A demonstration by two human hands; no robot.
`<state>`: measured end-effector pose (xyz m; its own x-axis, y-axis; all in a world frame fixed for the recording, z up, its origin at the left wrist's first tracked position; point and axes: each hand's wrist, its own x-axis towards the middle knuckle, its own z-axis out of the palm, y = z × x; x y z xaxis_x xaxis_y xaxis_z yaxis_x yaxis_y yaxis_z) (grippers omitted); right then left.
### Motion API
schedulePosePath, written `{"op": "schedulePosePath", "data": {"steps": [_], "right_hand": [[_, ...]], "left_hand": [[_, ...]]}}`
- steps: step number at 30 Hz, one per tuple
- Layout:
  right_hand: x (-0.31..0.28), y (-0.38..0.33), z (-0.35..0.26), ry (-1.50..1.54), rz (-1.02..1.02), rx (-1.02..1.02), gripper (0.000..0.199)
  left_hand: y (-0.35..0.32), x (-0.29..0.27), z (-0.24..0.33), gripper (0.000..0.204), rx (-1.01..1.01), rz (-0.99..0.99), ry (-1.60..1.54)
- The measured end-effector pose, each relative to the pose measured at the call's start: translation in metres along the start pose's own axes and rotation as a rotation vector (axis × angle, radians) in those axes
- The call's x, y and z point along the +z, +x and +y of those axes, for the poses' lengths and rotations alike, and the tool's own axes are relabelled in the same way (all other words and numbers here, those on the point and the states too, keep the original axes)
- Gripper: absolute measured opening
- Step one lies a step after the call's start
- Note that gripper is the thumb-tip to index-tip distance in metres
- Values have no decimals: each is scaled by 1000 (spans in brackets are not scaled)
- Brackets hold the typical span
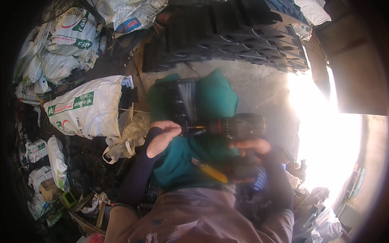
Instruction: The person uses a cordless drill to make holes in black plastic parts while sitting on the floor. They repeatedly position the parts on a green cloth, drill, and then move the parts aside.
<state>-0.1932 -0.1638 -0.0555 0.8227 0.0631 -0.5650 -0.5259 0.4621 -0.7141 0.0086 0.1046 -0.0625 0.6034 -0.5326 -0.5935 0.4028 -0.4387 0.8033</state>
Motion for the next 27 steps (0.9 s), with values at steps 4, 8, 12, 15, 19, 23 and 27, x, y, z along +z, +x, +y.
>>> {"op": "schedulePosePath", "data": {"steps": [4,8,12,15,19,23,27], "right_hand": [[-1,-1,1,16,-12,31,39],[-3,-3,8,10,0,36,38],[-4,-3,11,27,-35,16,39],[-1,-3,10,-7,-15,17,40],[2,-3,5,-35,-7,23,39],[1,-3,3,-68,5,32,39],[-4,-1,6,-89,21,89,41]], "left_hand": [[4,-5,4,12,68,-31,133],[6,-8,4,11,182,-31,261],[8,-7,0,7,257,-20,289],[9,-5,-4,6,251,-12,250],[10,-5,-7,6,249,-7,245],[12,-7,-5,7,209,-28,225],[16,-11,-2,7,205,-72,266]]}}
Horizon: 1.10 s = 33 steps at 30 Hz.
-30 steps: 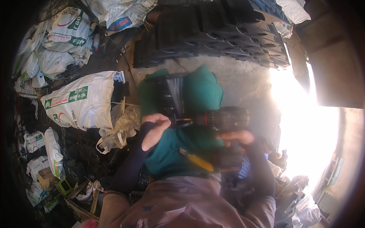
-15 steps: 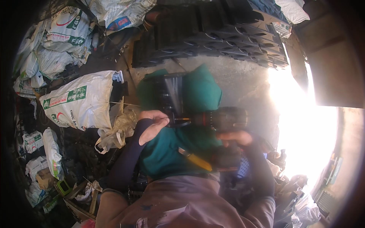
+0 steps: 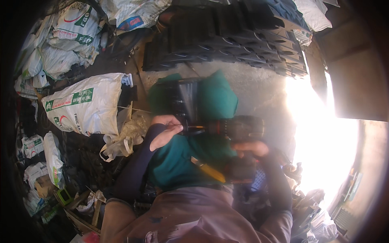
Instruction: The person uses a cordless drill to make holes in black plastic parts while sitting on the floor. They repeatedly position the parts on a green cloth, drill, and then move the parts aside.
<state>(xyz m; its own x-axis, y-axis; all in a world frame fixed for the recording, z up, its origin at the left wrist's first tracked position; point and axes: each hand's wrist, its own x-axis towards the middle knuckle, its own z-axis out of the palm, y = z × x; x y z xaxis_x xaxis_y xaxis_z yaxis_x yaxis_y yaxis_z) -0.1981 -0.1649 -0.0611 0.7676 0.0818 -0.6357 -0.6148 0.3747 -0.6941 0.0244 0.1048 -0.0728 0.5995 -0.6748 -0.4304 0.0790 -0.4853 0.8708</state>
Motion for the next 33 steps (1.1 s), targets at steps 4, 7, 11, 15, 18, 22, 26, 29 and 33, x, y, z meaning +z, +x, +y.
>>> {"op": "schedulePosePath", "data": {"steps": [4,7,11,15,18,22,26,29,33], "right_hand": [[-1,0,0,-42,-34,-39,43],[2,-2,-1,-57,17,-23,45],[8,-2,-5,-48,-15,-44,48],[15,-1,-13,-132,2,-98,52],[21,-4,-20,-41,-18,-96,54],[22,-5,-20,-67,78,-88,52],[14,-1,-8,-60,17,-77,49],[7,0,-4,-71,-14,-63,48],[10,-2,-7,-11,27,-64,47]], "left_hand": [[3,-3,1,7,6,-9,1],[3,-2,-1,7,26,-29,-20],[4,-7,-6,9,27,-46,16],[18,-22,-6,11,66,-158,-141],[33,-9,-1,24,100,335,-509],[36,30,6,38,229,566,-158],[31,35,10,39,155,540,-147],[31,32,10,39,114,547,-102],[36,40,4,38,182,598,-164]]}}
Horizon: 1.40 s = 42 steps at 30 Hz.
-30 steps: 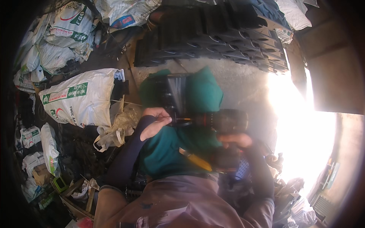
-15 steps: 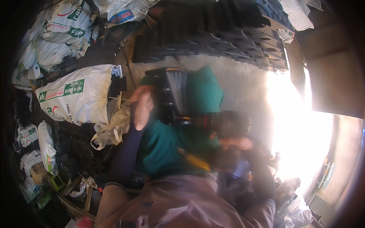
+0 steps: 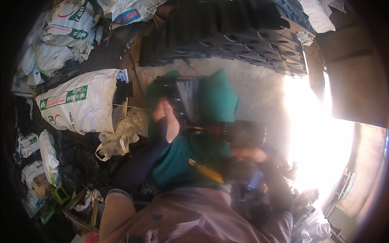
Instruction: The person uses a cordless drill to make holes in black plastic parts while sitting on the floor. They repeatedly position the parts on a green cloth, drill, and then move the parts aside.
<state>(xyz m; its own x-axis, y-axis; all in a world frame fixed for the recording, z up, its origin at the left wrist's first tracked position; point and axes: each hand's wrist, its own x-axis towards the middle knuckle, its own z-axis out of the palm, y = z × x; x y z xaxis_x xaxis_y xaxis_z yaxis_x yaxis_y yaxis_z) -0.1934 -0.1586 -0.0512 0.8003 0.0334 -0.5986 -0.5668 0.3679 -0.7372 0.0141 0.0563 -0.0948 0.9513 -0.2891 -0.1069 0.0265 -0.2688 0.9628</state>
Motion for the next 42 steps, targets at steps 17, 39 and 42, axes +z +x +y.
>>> {"op": "schedulePosePath", "data": {"steps": [17,39,42], "right_hand": [[-6,-6,-38,195,162,-233,57],[7,22,-68,144,65,-308,58],[7,23,-68,146,61,-326,58]], "left_hand": [[28,-74,14,33,-510,-248,-978],[25,-71,31,22,-486,-420,-1040],[25,-70,32,20,-491,-463,-1017]]}}
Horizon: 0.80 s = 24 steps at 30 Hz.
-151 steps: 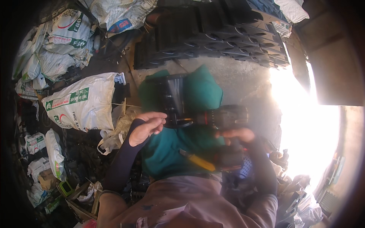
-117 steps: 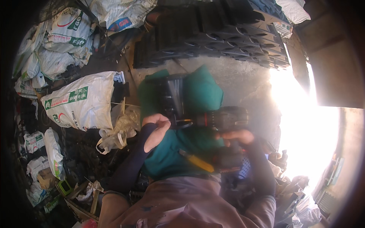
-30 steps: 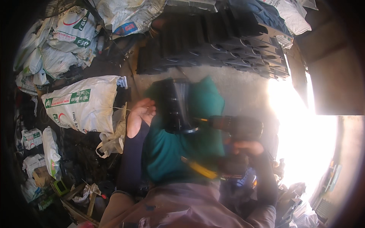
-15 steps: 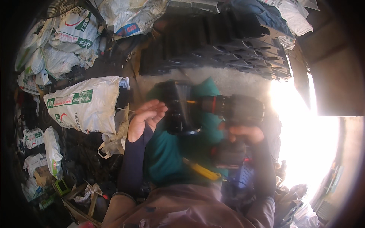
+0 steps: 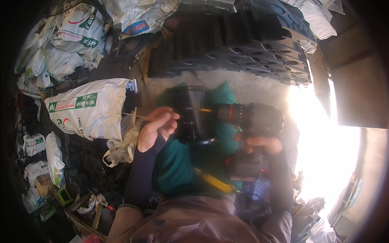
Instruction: The person uses a cordless drill to make holes in black plastic parts while sitting on the floor. They repeatedly position the parts on a green cloth, drill, and then move the parts aside.
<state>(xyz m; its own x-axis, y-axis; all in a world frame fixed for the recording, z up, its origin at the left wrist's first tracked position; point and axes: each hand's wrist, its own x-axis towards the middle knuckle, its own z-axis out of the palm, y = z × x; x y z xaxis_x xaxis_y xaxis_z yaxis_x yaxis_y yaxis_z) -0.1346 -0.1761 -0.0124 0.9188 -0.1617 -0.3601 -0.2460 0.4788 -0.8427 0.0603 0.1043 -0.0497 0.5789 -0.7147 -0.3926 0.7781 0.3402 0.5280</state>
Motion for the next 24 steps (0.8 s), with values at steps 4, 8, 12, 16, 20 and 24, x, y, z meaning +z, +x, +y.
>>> {"op": "schedulePosePath", "data": {"steps": [4,8,12,16,20,24], "right_hand": [[-2,2,-5,-33,14,10,57],[-4,3,-12,-68,21,6,56],[-4,7,-14,-104,-20,0,57],[-1,7,-16,-88,-22,-25,56],[1,4,-17,-96,10,30,61],[3,4,-15,-86,4,12,58]], "left_hand": [[2,9,-4,19,8,90,94],[2,24,-6,18,98,151,264],[5,33,-7,17,191,151,448],[10,35,-14,14,326,213,570],[10,35,-21,11,383,256,604],[7,37,-31,10,436,291,557]]}}
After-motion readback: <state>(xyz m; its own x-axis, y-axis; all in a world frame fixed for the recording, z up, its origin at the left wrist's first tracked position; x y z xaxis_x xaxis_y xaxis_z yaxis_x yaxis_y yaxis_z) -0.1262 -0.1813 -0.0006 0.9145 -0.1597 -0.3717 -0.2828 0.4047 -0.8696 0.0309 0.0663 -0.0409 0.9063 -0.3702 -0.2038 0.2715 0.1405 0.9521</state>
